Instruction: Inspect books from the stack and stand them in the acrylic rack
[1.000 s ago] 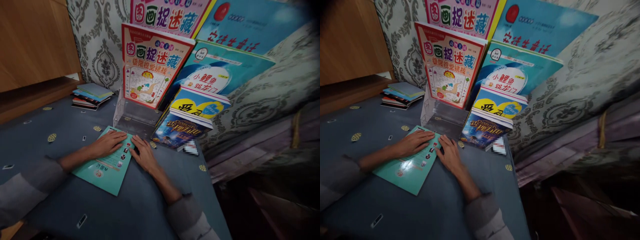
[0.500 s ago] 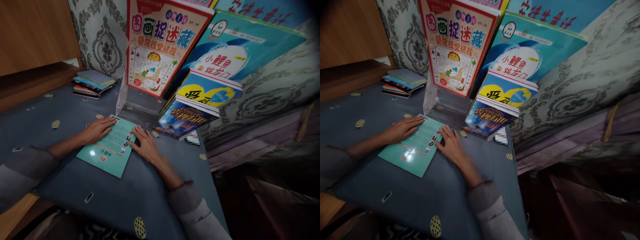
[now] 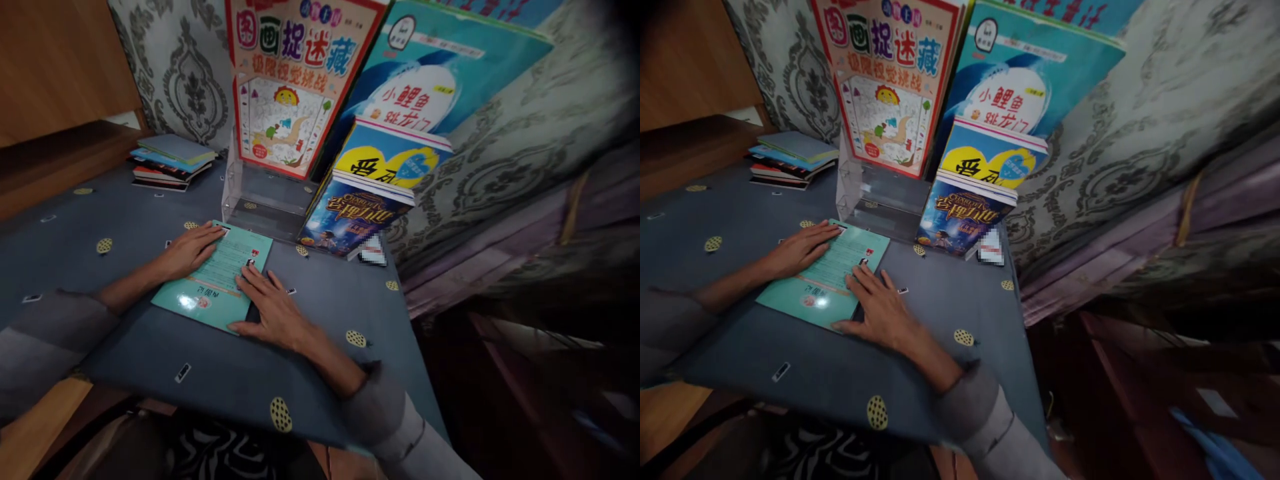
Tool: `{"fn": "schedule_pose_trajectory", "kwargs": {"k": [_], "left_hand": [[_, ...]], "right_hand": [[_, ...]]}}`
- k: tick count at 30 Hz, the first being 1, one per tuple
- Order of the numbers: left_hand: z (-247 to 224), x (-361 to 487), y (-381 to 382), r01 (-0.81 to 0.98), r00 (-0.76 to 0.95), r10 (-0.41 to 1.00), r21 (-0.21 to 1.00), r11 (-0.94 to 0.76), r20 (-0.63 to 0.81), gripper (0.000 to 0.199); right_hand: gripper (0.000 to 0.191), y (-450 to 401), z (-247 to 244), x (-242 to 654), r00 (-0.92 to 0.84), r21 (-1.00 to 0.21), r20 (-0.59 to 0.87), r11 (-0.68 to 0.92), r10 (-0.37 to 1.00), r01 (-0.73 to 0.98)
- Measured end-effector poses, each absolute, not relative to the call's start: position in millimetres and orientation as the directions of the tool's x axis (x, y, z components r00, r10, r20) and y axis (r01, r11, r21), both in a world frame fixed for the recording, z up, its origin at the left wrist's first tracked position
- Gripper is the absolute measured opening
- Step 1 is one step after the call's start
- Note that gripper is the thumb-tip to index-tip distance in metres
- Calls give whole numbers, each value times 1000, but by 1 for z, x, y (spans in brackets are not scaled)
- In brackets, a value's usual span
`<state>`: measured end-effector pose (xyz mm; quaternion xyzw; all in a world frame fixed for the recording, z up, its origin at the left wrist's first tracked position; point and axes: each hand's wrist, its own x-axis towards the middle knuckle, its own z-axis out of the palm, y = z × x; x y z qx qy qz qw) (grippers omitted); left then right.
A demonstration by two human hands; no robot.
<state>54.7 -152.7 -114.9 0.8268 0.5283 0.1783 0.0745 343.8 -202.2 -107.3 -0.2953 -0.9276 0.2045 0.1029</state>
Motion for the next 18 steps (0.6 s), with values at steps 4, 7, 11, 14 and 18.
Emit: {"fn": "schedule_pose_trajectory", "kwargs": {"k": [4,7,11,14,18], "left_hand": [[-117,56,-159,850,378,900,302,-431,218,66],[-118,61,-171,857,363,900,293,-424,242,64],[-119,69,-192,862,346,904,296,-412,251,63],[-121,76,-207,863,330,908,308,-400,257,63],[-125,86,-229,861,320,902,308,-404,290,60]], "right_hand": [[95,-211,-104,345,-800,-444,74,739,595,508],[96,-225,-102,350,-802,-449,76,739,592,503],[101,-253,-100,361,-827,-445,89,765,555,465],[106,-278,-99,371,-851,-457,90,781,517,426],[106,-309,-99,382,-862,-442,122,804,492,397]]}}
